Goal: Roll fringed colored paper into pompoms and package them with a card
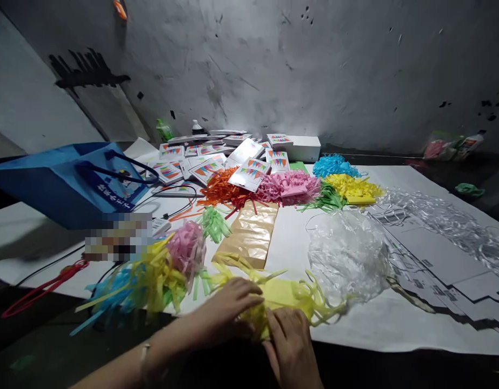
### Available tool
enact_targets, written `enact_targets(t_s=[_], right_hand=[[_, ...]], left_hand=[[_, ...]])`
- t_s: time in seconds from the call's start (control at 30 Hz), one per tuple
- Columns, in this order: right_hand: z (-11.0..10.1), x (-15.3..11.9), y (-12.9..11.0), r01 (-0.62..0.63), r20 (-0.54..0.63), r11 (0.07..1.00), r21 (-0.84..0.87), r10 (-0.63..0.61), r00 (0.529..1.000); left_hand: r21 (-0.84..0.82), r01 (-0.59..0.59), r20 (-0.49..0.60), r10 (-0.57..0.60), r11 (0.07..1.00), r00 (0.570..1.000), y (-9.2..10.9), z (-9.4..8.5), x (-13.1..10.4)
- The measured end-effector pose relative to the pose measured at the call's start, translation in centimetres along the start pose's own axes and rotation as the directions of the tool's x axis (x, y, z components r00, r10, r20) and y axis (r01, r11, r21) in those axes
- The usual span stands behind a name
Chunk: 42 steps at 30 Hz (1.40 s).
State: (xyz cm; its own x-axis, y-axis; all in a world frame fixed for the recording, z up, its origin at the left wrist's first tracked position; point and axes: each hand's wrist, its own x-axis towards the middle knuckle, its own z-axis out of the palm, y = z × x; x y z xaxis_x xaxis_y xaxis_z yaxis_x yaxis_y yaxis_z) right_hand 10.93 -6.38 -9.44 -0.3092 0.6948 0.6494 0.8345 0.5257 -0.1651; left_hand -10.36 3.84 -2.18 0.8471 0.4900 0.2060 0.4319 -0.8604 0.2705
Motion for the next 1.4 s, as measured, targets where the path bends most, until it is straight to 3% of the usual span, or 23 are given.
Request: enact_targets(t_s=[0.1,0.17,0.23,0.33,0.4,0.43,0.47,0.5,0.57,0.6,0.63,0.67,0.8,0.9,1.0,1.13,1.27,1.4], right_hand=[[-1.3,-0.7,0.8,-0.109,0.006,0.987,0.115,0.109,0.994],[-2.4,-1.4,2.0,-0.177,0.000,0.952,0.251,0.183,0.983],[-3.4,-2.6,3.6,-0.307,-0.023,0.860,0.408,0.346,0.938],[-4.9,-4.7,5.6,-0.563,-0.096,0.717,0.412,0.648,0.755],[-5.6,-5.6,6.1,-0.690,-0.326,0.697,0.192,0.709,0.625],[-5.8,-5.7,6.0,-0.693,-0.455,0.719,0.054,0.635,0.624],[-5.8,-5.6,5.6,-0.638,-0.534,0.766,-0.079,0.508,0.676],[-5.8,-5.2,5.1,-0.522,-0.530,0.832,-0.188,0.361,0.767],[-5.3,-3.8,3.8,-0.145,-0.263,0.949,-0.279,0.069,0.962],[-4.9,-3.0,3.1,0.026,-0.099,0.970,-0.242,-0.051,0.994],[-4.4,-2.3,2.6,0.127,0.016,0.972,-0.197,-0.127,0.992],[-3.8,-1.6,2.1,0.173,0.055,0.972,-0.160,-0.166,0.985],[-1.7,-0.5,1.3,0.138,-0.054,0.987,-0.087,-0.143,0.988],[-0.9,-0.9,1.3,0.103,-0.096,0.994,-0.040,-0.106,0.990],[-1.1,-1.0,1.6,0.082,-0.054,0.997,0.008,-0.081,0.995],[-1.5,0.2,1.9,-0.083,-0.078,0.995,0.060,0.088,0.993],[-0.6,2.0,1.8,-0.292,-0.069,0.956,0.025,0.293,0.953],[0.8,3.1,2.1,-0.382,-0.022,0.922,-0.056,0.382,0.924]], left_hand=[[-0.035,0.054,0.114,-0.050,0.998,0.992,2.3,4.0,0.5],[-0.063,0.094,0.106,-0.087,0.994,0.991,2.5,4.6,0.3],[-0.089,0.099,0.090,-0.091,0.991,0.992,2.3,4.3,0.0],[-0.091,0.100,0.038,-0.097,0.991,0.995,2.4,4.3,-0.2],[-0.082,0.098,-0.017,-0.100,0.992,0.995,2.6,4.8,-0.2],[-0.075,0.095,-0.046,-0.099,0.993,0.994,2.7,5.1,-0.2],[-0.067,0.093,-0.074,-0.098,0.993,0.992,2.8,5.4,-0.1],[-0.061,0.091,-0.094,-0.097,0.994,0.991,2.8,5.7,-0.1],[-0.057,0.087,-0.108,-0.093,0.995,0.990,2.6,5.7,-0.1],[-0.060,0.086,-0.101,-0.091,0.995,0.991,2.5,5.4,-0.2],[-0.064,0.089,-0.092,-0.095,0.994,0.991,2.5,5.0,-0.3],[-0.067,0.097,-0.079,-0.103,0.993,0.992,2.5,4.5,-0.5],[-0.059,0.091,-0.030,-0.092,0.994,0.995,3.3,3.3,-1.3],[-0.056,0.086,-0.140,-0.093,0.995,0.986,4.3,4.7,-1.5],[-0.075,0.195,-0.274,-0.208,0.978,0.939,4.6,6.4,-1.2],[-0.097,0.257,-0.270,-0.274,0.962,0.923,4.0,6.6,-0.5],[-0.087,0.324,-0.199,-0.335,0.942,0.921,2.8,5.5,0.8],[0.029,0.433,-0.104,-0.428,0.901,0.898,1.6,4.9,2.7]])
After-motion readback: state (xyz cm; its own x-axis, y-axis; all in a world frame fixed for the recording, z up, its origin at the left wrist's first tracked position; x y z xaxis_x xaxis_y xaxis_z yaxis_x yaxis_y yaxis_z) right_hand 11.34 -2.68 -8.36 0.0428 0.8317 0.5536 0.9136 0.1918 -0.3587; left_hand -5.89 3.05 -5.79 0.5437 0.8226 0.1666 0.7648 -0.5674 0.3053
